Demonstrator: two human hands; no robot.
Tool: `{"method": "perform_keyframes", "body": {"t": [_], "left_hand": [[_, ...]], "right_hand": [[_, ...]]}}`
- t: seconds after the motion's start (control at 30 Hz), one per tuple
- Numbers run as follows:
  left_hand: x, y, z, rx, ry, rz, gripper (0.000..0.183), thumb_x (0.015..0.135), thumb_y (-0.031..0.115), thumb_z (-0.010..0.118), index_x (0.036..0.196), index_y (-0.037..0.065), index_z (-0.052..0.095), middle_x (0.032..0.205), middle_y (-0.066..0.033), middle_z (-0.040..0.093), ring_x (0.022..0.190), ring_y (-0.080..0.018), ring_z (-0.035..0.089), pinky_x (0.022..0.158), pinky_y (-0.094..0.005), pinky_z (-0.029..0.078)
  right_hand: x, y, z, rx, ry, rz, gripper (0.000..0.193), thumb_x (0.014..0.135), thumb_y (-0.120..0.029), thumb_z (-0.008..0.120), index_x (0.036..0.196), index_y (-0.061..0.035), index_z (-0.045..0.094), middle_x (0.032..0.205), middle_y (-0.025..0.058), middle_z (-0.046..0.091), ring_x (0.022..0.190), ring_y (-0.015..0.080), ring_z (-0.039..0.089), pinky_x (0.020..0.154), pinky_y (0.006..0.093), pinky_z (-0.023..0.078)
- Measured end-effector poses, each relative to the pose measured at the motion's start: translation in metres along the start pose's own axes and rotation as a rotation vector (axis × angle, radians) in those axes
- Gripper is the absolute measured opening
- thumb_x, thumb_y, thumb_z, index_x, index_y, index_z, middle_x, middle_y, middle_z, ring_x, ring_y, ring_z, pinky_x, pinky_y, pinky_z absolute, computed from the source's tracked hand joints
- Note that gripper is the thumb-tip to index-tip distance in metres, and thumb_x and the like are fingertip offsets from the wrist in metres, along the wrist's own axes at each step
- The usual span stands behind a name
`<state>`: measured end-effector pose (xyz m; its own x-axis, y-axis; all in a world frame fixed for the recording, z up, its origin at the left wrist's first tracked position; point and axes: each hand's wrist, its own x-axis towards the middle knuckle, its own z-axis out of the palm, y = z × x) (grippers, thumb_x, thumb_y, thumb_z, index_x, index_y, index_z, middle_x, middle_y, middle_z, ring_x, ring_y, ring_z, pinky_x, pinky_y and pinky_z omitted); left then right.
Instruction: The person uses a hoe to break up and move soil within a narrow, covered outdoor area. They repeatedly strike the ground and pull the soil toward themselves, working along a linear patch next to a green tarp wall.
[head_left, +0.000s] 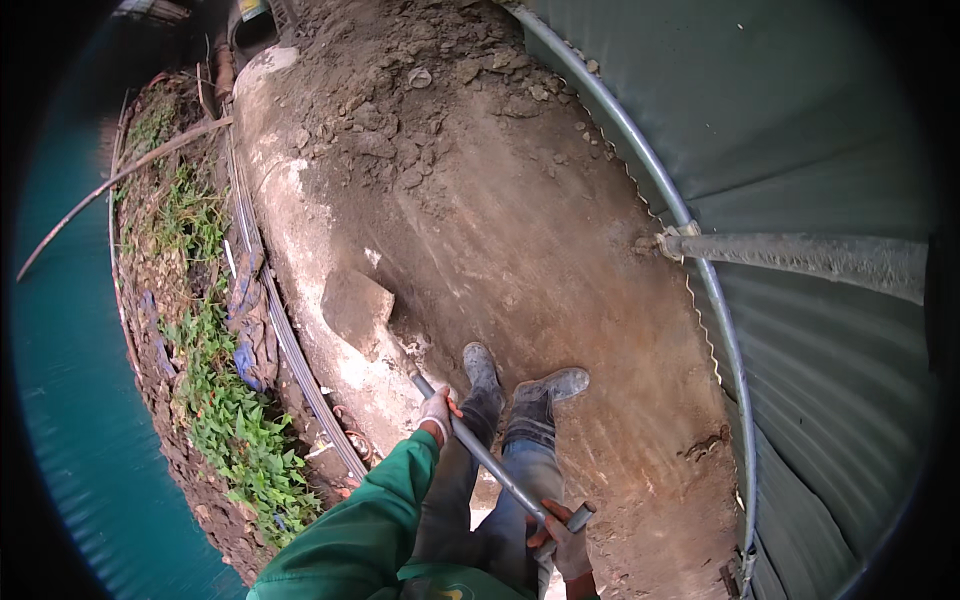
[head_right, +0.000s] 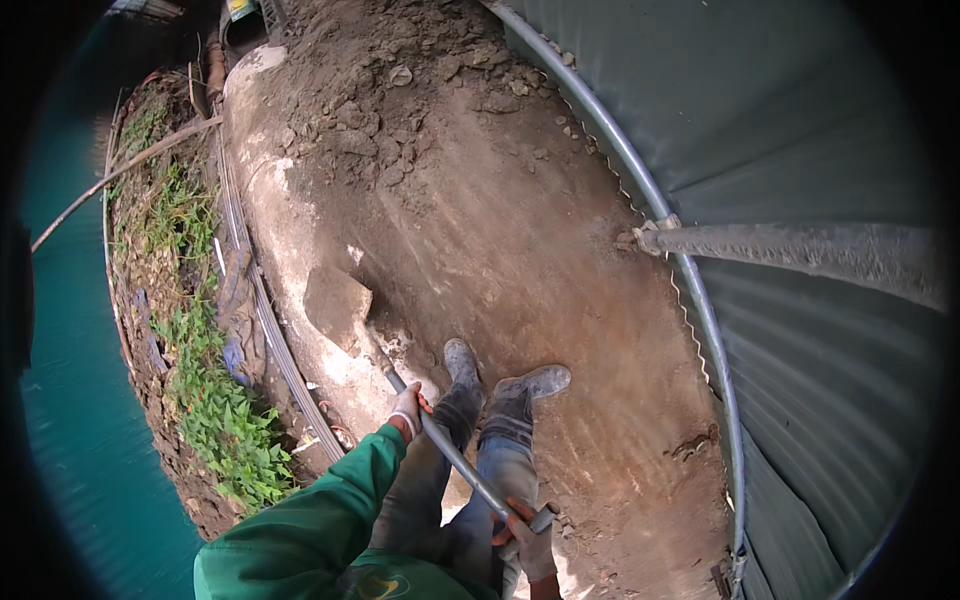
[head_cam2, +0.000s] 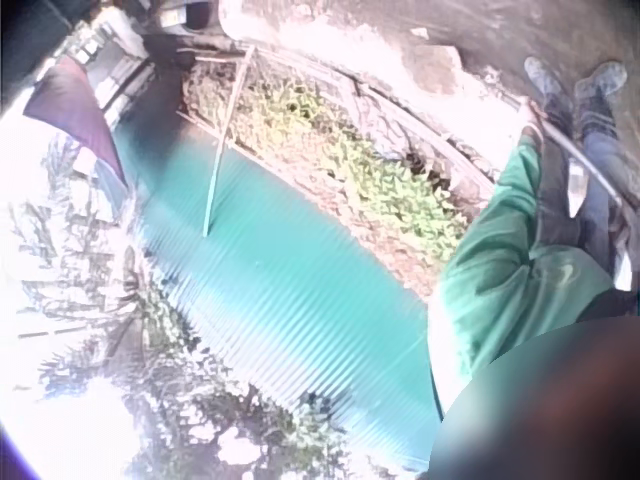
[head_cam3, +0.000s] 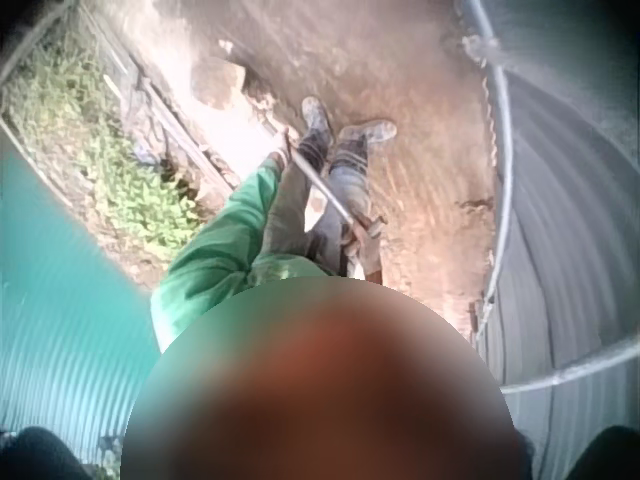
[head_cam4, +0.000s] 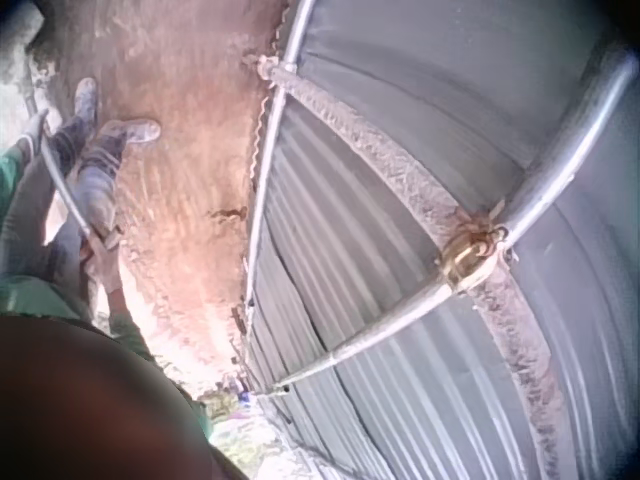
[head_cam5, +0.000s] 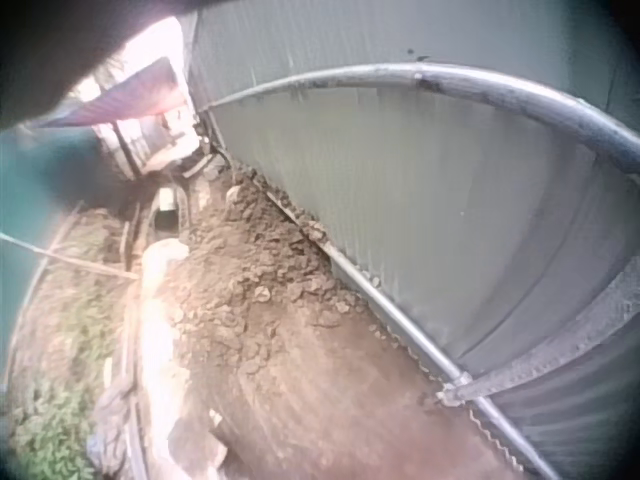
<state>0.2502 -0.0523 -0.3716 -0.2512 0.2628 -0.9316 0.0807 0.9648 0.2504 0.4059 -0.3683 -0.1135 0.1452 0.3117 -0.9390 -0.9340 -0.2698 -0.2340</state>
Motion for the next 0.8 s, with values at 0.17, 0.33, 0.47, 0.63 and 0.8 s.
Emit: {"method": "perform_keyframes", "body": {"t": [0.17, 0.33, 0.47, 0.63, 0.8], "left_hand": [[-0.037, 0.014, 0.097, 0.304, -0.076, 0.033, 0.029, 0.101, 0.026, 0.062, 0.078, 0.01, 0.055, 0.057, -0.0032, 0.053, 0.042, -0.0214, 0.052, 0.043, -0.0363, 0.049], [-0.074, -0.03, 0.216, 0.583, -0.186, 0.094, 0.021, 0.094, 0.023, 0.068, 0.084, 0.007, 0.06, 0.059, -0.006, 0.058, 0.043, -0.0207, 0.056, 0.043, -0.0378, 0.048], [-0.102, -0.098, 0.295, 0.692, -0.34, 0.006, 0.019, 0.092, 0.02, 0.069, 0.096, 0.002, 0.061, 0.063, -0.0082, 0.059, 0.045, -0.0219, 0.056, 0.042, -0.0383, 0.048], [-0.112, -0.147, 0.359, 0.685, -0.365, -0.206, 0.019, 0.096, 0.021, 0.065, 0.088, 0.004, 0.06, 0.065, -0.0072, 0.06, 0.047, -0.0209, 0.058, 0.045, -0.0359, 0.048], [-0.094, -0.063, 0.407, 0.634, -0.357, -0.181, 0.02, 0.095, 0.024, 0.062, 0.094, 0.004, 0.06, 0.065, -0.0085, 0.062, 0.048, -0.0215, 0.06, 0.043, -0.0384, 0.049]], "right_hand": [[-0.026, -0.012, -0.002, 0.123, 0.08, -0.037, 0.045, 0.097, -0.017, 0.06, 0.139, 0.0006, 0.056, 0.099, 0.0191, 0.072, 0.059, 0.0207, 0.064, 0.061, 0.0366, 0.057], [-0.041, -0.01, 0.008, 0.313, 0.397, -0.166, 0.047, 0.099, -0.021, 0.057, 0.14, 0.0003, 0.052, 0.105, 0.0187, 0.068, 0.065, 0.0205, 0.063, 0.062, 0.0378, 0.058], [-0.052, -0.03, 0.005, 0.493, 0.574, -0.22, 0.047, 0.1, -0.037, 0.061, 0.136, -0.0065, 0.056, 0.107, 0.0176, 0.071, 0.05, 0.0124, 0.052, 0.041, 0.0297, 0.046], [-0.062, -0.086, -0.019, 0.546, 0.605, -0.029, 0.046, 0.1, -0.044, 0.064, 0.141, -0.0233, 0.056, 0.13, 0.0111, 0.069, 0.05, 0.0117, 0.051, 0.037, 0.0311, 0.044], [-0.011, -0.147, -0.002, 0.76, 0.505, 0.019, 0.053, 0.102, -0.047, 0.06, 0.144, -0.0158, 0.054, 0.11, 0.0065, 0.074, 0.049, 0.0085, 0.049, 0.038, 0.0308, 0.044]]}}
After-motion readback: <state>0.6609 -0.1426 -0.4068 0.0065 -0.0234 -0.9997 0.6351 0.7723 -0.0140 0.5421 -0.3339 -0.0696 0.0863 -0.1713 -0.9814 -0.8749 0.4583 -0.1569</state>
